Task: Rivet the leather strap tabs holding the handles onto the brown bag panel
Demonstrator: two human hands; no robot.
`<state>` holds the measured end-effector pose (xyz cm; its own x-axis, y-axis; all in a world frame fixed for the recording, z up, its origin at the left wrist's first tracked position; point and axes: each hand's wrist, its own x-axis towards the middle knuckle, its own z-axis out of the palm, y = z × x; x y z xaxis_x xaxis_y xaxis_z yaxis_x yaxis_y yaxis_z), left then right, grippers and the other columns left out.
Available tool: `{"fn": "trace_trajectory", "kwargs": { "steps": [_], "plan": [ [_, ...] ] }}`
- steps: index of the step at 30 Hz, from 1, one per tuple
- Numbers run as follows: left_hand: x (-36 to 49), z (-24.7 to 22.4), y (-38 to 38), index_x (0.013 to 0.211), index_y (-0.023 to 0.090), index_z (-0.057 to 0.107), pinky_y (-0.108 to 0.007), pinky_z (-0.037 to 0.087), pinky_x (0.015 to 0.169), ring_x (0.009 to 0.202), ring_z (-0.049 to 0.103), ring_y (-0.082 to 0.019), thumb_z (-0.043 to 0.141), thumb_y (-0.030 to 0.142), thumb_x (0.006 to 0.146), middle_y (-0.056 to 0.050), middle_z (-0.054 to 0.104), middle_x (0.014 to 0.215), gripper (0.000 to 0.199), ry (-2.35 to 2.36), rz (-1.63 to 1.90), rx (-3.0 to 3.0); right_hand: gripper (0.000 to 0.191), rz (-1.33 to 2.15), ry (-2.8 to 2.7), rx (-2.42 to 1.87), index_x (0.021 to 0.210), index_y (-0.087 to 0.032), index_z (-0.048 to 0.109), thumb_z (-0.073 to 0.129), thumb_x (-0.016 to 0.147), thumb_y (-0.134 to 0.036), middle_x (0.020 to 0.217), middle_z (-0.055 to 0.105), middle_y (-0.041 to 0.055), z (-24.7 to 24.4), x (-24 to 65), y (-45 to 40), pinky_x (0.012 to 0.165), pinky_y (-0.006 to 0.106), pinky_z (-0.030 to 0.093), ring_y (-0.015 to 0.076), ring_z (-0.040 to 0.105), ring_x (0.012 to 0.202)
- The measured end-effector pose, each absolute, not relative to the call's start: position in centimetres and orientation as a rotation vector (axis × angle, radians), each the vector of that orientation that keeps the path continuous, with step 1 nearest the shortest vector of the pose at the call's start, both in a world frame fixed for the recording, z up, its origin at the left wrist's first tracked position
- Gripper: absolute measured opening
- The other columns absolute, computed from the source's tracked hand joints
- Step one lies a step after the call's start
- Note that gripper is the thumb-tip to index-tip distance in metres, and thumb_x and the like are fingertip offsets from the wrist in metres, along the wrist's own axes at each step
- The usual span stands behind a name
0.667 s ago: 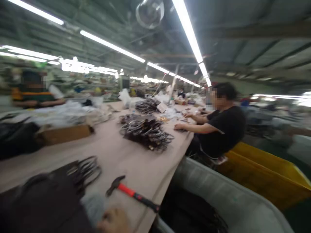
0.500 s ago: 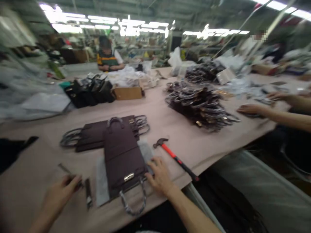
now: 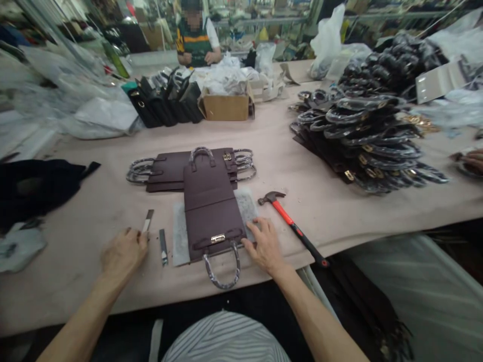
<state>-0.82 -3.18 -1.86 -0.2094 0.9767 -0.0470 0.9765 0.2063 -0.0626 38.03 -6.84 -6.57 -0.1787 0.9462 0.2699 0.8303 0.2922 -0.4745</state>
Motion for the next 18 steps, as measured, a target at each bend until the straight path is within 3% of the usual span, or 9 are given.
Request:
{"fn": "trace_trajectory", "kwargs": {
  "steps": [4, 9, 12, 18],
  "plan": [
    [2.8, -2.4, -5.1, 0.092, 0.017, 0.067, -0.039, 0.047, 0.083, 0.091, 0.065, -0.029, 0.041, 0.031, 0.100, -0.012, 0.069, 0.100, 0.031, -2.248, -0.181, -2.239, 0.036, 0.283, -2.092, -1.644, 0.125, -0.020, 0.062, 0.062, 0.090, -0.028, 0.132, 0.054, 0.0156, -4.9, 37.4, -6.8, 0.105, 0.055, 0.043, 0.0333, 0.047, 0.123],
    [8.1, -3.6, -7.2, 0.096, 0.020, 0.066, -0.037, 0.048, 0.084, 0.094, 0.064, -0.024, 0.049, 0.025, 0.101, -0.007, 0.069, 0.100, 0.019, -2.009, -0.654, -2.604, 0.025, 0.342, -2.155, -1.533, 0.118, -0.020, 0.064, 0.057, 0.094, -0.023, 0.122, 0.061, 0.0113, -3.4, 35.7, -6.2, 0.098, 0.047, 0.042, 0.0279, 0.052, 0.113],
    [10.5, -3.6, -7.4, 0.099, 0.019, 0.065, -0.038, 0.049, 0.085, 0.098, 0.062, -0.025, 0.057, 0.020, 0.098, -0.008, 0.067, 0.103, 0.008, -1.943, -0.643, -2.677, 0.019, 0.394, -2.292, -1.487, 0.112, -0.020, 0.065, 0.058, 0.094, -0.021, 0.113, 0.064, 0.0086, -2.9, 34.5, -5.6, 0.092, 0.044, 0.041, 0.0262, 0.052, 0.106],
    [12.0, -2.4, -6.3, 0.094, 0.018, 0.063, -0.039, 0.048, 0.078, 0.094, 0.057, -0.026, 0.064, 0.019, 0.094, -0.007, 0.062, 0.098, 0.001, -1.874, -0.290, -2.705, 0.010, 0.355, -2.533, -1.490, 0.103, -0.019, 0.066, 0.062, 0.094, -0.023, 0.101, 0.061, 0.0078, -2.1, 33.3, -4.0, 0.078, 0.039, 0.039, 0.0247, 0.050, 0.096]
  ]
}}
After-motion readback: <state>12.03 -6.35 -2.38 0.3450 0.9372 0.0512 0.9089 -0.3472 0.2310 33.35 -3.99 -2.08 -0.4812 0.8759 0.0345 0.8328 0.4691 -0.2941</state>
